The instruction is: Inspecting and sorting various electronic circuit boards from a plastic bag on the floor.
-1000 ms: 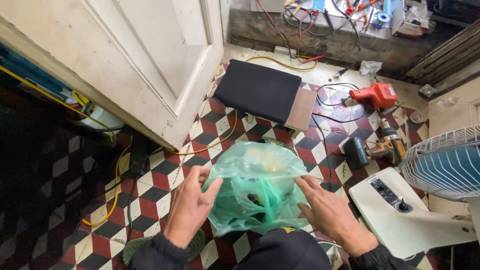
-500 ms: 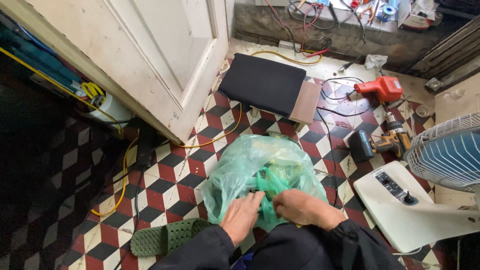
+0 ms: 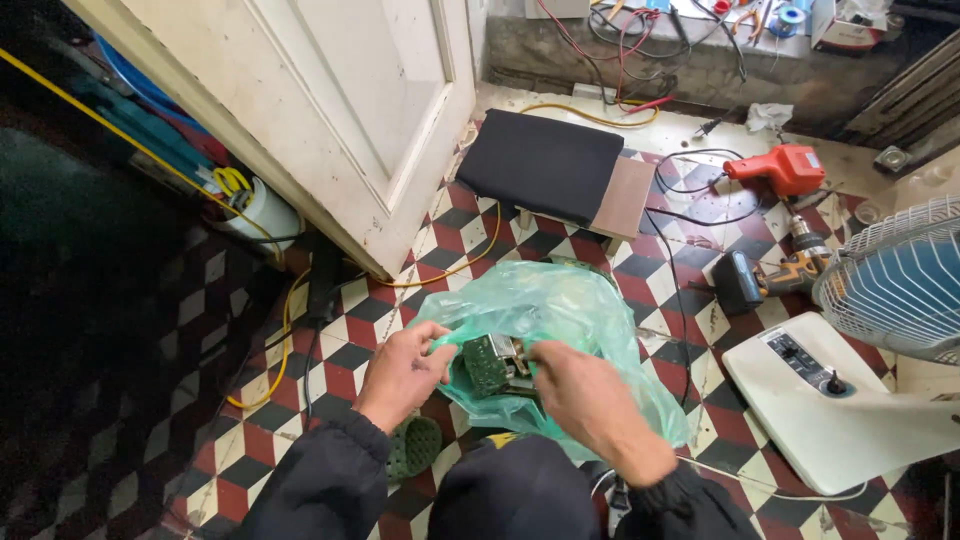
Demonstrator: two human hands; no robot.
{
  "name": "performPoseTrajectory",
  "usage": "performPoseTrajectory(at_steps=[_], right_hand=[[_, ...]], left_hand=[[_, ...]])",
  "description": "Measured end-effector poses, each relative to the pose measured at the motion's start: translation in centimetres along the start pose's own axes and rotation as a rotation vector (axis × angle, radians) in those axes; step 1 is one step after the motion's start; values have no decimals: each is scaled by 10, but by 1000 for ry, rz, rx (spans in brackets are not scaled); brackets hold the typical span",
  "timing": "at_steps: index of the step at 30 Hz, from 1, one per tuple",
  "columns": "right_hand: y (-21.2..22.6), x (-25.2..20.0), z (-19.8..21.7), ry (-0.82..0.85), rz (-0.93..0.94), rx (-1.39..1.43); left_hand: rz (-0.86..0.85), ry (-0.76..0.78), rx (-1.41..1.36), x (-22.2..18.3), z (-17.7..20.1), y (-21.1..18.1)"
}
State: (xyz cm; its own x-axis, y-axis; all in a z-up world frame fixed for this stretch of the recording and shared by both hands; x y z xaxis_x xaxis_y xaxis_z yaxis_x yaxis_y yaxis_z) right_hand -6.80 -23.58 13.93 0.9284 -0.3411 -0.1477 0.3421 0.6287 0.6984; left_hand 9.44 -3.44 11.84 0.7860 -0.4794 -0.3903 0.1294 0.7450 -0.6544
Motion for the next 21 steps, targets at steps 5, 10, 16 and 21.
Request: performPoseTrajectory(at_steps=[5,10,16,21], right_hand=[[-109,15,-108,212,38,-275],[-220,-29,-67,-67,-160,-329],[-169,-42,-42,-246,-138,-242],[-109,-15,-107,-111,-328,132]], left_hand=[[38,-40,448,-7,21,-19],[40,164,502,-6,21,-38],[-6,138,353,-24,7,-65],[-69,22,8,-28,22,-37]])
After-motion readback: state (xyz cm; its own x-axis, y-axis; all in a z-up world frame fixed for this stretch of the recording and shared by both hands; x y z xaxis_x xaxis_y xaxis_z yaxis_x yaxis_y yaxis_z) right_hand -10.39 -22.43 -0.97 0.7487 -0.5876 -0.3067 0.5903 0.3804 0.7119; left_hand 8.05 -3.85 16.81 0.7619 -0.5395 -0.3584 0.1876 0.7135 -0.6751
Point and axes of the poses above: each hand's wrist, its own x-axis towards the middle knuckle, its own z-axis out of the back of the hand, y = z × x, the point moved 2 cm from there along x, towards the middle knuckle, and after that the axes turned 6 degrees about x, right-handed, at the moved point
